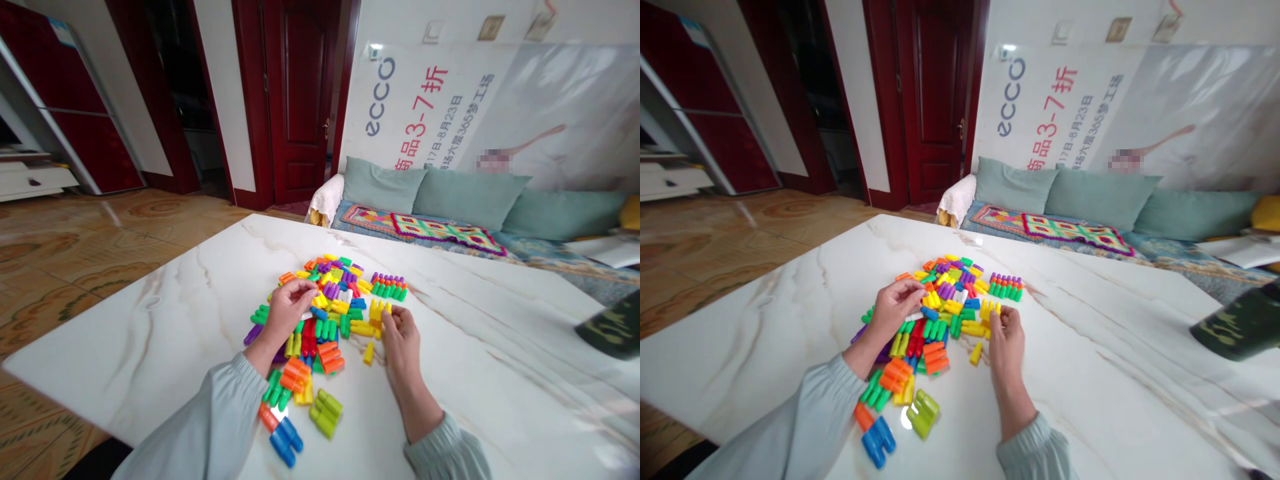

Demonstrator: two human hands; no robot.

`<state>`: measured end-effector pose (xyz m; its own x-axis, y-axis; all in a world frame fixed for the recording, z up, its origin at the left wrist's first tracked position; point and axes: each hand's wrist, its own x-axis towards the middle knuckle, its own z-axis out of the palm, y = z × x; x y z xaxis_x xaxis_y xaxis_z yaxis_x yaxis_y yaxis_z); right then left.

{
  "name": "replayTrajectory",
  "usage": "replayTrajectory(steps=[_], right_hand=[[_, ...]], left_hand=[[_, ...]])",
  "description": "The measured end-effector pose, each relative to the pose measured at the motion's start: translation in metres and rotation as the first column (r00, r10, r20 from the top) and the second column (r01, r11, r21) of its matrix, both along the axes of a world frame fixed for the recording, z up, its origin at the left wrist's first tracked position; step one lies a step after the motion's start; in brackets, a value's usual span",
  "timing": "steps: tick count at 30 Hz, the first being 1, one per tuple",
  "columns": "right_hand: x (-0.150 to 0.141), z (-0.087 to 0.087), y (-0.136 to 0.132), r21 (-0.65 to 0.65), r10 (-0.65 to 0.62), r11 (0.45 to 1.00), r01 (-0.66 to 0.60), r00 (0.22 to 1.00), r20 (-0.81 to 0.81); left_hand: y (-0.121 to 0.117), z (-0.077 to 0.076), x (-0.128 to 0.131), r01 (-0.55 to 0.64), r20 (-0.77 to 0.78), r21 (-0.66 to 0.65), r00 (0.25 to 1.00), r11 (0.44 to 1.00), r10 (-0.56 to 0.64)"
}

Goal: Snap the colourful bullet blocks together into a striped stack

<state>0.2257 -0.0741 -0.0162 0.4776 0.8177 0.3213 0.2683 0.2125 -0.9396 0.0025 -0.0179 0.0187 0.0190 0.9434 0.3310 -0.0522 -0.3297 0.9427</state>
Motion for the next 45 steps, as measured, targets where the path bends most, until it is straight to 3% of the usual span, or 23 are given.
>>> replayTrajectory(steps=[7,13,17,21,25,29,33,37,40,42,45], right_hand=[[-0.012,0.005,-0.007,-0.117,-0.054,0.991,0.068,0.991,0.120],[-0.018,0.005,-0.007,-0.176,0.042,0.983,-0.058,0.995,-0.096],[-0.010,0.003,-0.003,-0.169,-0.032,0.985,0.034,0.999,0.012],[-0.010,0.005,-0.004,-0.258,0.084,0.964,-0.066,0.995,0.059],[-0.016,0.012,-0.009,-0.227,0.061,0.974,-0.006,0.970,0.236],[-0.014,0.013,-0.007,-0.214,-0.028,0.974,0.067,0.983,0.180],[-0.011,0.008,-0.004,-0.255,0.009,0.967,0.019,0.994,0.109],[-0.012,0.007,-0.005,-0.313,0.066,0.950,0.011,0.970,0.235],[-0.014,0.008,-0.006,-0.334,0.089,0.942,0.027,0.941,0.328],[-0.015,0.009,-0.006,-0.344,0.105,0.938,0.026,0.929,0.355],[-0.015,0.009,-0.005,-0.356,0.111,0.934,0.030,0.923,0.369]], left_hand=[[0.004,-0.004,-0.002,-0.076,-0.048,0.011,0.996,0.997,0.076],[0.007,-0.008,-0.004,-0.063,-0.095,0.034,0.993,0.997,0.066],[0.009,-0.010,-0.006,-0.132,-0.176,0.080,0.974,0.988,0.145],[0.010,-0.012,-0.008,-0.180,-0.289,0.136,0.933,0.974,0.213],[0.012,-0.013,-0.009,-0.178,-0.371,0.185,0.898,0.966,0.237],[0.015,-0.014,-0.013,-0.172,-0.398,0.226,0.882,0.959,0.252],[0.014,-0.011,-0.015,-0.065,-0.513,0.255,0.836,0.965,0.192],[0.006,-0.004,-0.011,0.179,-0.689,0.286,0.721,0.941,0.072],[0.001,-0.004,-0.008,0.233,-0.776,0.271,0.627,0.934,0.069],[0.001,-0.005,-0.007,0.225,-0.779,0.268,0.623,0.937,0.073],[0.003,-0.009,-0.005,0.212,-0.731,0.283,0.679,0.935,0.067]])
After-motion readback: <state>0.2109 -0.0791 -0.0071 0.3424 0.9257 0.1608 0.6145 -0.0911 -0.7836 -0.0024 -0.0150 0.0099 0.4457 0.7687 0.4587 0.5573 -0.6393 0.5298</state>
